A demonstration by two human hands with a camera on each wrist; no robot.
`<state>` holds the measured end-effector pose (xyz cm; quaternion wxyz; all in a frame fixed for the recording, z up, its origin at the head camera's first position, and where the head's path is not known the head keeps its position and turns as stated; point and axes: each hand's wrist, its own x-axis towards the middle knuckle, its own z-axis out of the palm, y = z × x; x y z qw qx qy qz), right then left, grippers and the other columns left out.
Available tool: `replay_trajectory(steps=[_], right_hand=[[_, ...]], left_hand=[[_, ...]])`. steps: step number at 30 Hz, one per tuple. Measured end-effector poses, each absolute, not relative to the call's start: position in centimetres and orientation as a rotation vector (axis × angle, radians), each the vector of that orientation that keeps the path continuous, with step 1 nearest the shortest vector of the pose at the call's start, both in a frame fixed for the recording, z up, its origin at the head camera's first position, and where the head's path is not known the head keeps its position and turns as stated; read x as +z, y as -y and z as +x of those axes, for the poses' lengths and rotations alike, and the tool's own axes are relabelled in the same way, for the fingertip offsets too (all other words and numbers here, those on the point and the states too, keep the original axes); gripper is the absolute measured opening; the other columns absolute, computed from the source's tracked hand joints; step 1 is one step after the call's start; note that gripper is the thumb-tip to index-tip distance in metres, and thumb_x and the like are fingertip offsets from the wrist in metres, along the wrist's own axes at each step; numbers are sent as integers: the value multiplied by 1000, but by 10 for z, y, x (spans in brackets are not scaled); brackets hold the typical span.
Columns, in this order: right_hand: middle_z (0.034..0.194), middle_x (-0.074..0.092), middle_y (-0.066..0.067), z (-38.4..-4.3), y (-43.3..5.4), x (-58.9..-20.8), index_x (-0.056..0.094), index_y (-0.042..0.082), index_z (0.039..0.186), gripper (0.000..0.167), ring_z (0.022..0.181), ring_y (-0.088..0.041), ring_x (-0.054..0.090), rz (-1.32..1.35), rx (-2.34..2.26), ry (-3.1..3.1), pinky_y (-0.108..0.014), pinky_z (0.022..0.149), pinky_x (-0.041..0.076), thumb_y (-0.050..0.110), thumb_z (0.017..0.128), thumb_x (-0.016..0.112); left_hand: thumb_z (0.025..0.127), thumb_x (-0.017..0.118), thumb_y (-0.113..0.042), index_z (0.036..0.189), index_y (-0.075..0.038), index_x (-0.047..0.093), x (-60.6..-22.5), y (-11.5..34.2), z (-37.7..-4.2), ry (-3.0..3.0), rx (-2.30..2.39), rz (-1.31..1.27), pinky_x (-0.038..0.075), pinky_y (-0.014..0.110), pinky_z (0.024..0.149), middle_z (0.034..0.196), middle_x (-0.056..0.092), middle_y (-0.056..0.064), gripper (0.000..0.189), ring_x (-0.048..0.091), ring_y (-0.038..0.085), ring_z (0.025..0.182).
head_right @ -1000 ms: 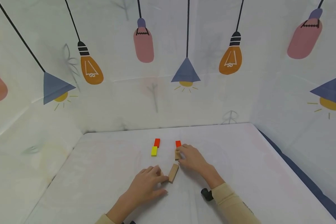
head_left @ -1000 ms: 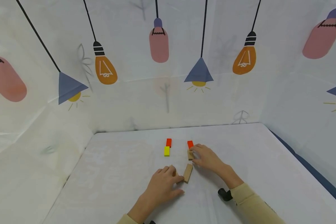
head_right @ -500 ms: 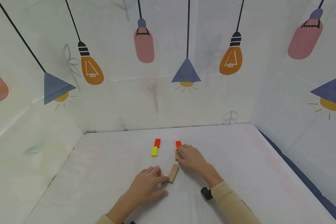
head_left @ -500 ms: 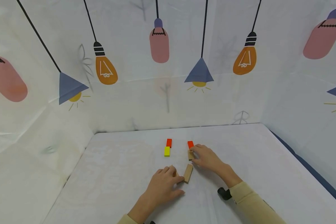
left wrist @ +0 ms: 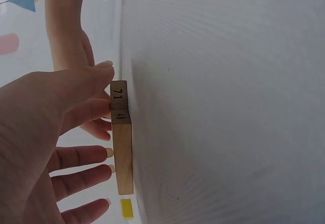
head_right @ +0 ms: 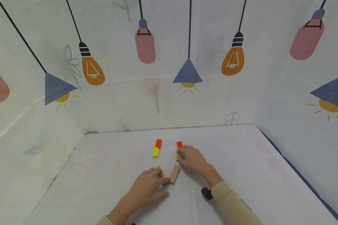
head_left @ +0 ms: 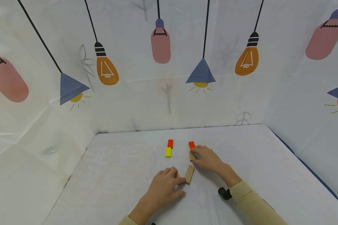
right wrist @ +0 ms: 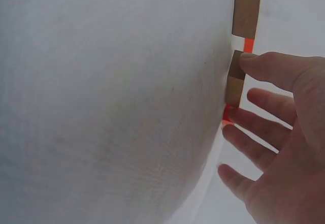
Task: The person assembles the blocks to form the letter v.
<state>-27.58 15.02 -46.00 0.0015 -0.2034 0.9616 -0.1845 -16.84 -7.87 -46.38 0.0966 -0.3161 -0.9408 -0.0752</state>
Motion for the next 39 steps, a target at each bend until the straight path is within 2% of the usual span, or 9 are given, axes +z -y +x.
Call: replay_trajectory(steps=[8, 23, 32, 39], right_hand=[[127, 64, -6, -279, -148, -462, 65, 12, 127, 45, 120, -27, 58, -636, -563, -3019, -47, 103, 47, 22, 84, 75], [127, 64, -7, -281, -148, -462, 64, 9, 129, 48, 117, -27, 59, -687, -537, -3023, -48, 100, 48, 22, 83, 72], [126, 64, -5, -285, -147, -462, 65, 10, 127, 47, 116, -26, 58, -707, -533, -3006, -47, 99, 48, 19, 80, 69], [126, 64, -4, -289, -148, -462, 66, 11, 123, 45, 118, -26, 57, -698, -521, -2994, -47, 101, 47, 22, 79, 71]], left_hand=[[83, 73, -55, 114, -36, 72, -465, 80, -168, 2762, -216, -941, 51, 31, 80, 95, 51, -10, 36, 48, 6, 85], [83, 73, -53, 116, -38, 71, -465, 77, -169, 2806, -206, -920, 50, 32, 82, 96, 51, -11, 36, 48, 7, 88], [84, 72, -52, 117, -37, 71, -466, 77, -170, 2808, -192, -923, 51, 33, 85, 98, 52, -11, 36, 48, 7, 89], [84, 72, -51, 117, -37, 71, -466, 78, -170, 2802, -198, -926, 51, 33, 85, 97, 52, -11, 35, 48, 7, 89]])
